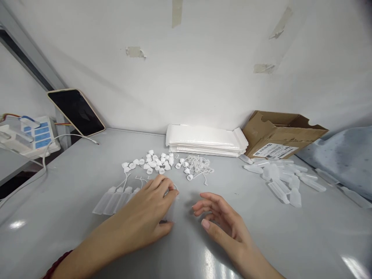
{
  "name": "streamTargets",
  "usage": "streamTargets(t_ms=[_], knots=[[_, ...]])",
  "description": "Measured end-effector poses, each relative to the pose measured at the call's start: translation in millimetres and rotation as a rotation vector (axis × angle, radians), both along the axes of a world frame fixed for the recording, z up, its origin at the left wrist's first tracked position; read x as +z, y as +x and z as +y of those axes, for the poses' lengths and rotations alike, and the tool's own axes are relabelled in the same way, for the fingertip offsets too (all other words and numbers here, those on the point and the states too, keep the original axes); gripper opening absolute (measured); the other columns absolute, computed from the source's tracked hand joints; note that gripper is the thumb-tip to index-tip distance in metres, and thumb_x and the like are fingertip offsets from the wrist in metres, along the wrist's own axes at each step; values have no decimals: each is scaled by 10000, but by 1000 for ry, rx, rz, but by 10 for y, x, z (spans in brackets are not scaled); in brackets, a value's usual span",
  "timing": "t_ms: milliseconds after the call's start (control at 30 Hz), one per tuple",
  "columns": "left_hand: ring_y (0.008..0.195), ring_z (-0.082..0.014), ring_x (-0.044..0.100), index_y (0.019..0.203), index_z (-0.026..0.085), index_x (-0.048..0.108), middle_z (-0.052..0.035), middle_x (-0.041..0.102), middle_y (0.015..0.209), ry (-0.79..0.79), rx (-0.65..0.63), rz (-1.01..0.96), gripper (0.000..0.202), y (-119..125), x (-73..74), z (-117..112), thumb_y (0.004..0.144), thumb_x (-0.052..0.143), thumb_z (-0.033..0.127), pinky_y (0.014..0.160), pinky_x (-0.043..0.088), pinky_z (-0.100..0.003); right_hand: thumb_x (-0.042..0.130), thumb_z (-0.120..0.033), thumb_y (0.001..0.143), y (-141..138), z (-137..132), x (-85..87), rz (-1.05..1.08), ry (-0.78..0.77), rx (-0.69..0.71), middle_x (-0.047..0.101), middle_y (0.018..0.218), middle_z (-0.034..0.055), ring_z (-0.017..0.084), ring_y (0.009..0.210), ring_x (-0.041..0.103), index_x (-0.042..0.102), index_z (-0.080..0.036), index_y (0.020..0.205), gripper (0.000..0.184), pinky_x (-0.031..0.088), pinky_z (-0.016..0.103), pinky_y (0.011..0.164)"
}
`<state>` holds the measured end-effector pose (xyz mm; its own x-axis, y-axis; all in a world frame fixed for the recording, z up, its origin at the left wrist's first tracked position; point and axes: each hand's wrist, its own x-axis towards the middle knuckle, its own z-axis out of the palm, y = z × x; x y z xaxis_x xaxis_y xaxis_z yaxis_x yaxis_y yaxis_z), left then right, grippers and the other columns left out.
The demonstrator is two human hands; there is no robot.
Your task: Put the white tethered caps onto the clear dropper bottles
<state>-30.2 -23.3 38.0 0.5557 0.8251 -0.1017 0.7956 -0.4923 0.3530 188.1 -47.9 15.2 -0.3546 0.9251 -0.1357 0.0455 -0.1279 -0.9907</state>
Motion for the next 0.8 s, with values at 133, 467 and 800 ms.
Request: streamTargets(t_ms=[133,467,800], knots=[[1040,-271,420,963,189,584,-64,512,1065,-4,2,-12,271,-6,-3,-11,709,556,102,873,410,-443,603,-358,857,-3,4,-3,19,-5,-59,655,1044,87,238,984,598,545,-248,1166,333,467,414,834],[1083,-265,431,1043,212,577,-53,515,1117,4,-5,-48,339,-44,20,-33,719,615,118,909,426,-428,540,-428,863,415,373,80,-382,305,-276,670,1081,104,253,976,626,527,-233,1148,346,496,387,810],[979,-223,519,1045,165,611,-63,594,997,196,-15,-141,180,139,142,187,907,496,159,794,487,-352,507,-303,716,1496,890,-67,-1301,413,-431,664,880,126,313,792,642,623,-195,840,202,483,407,652]])
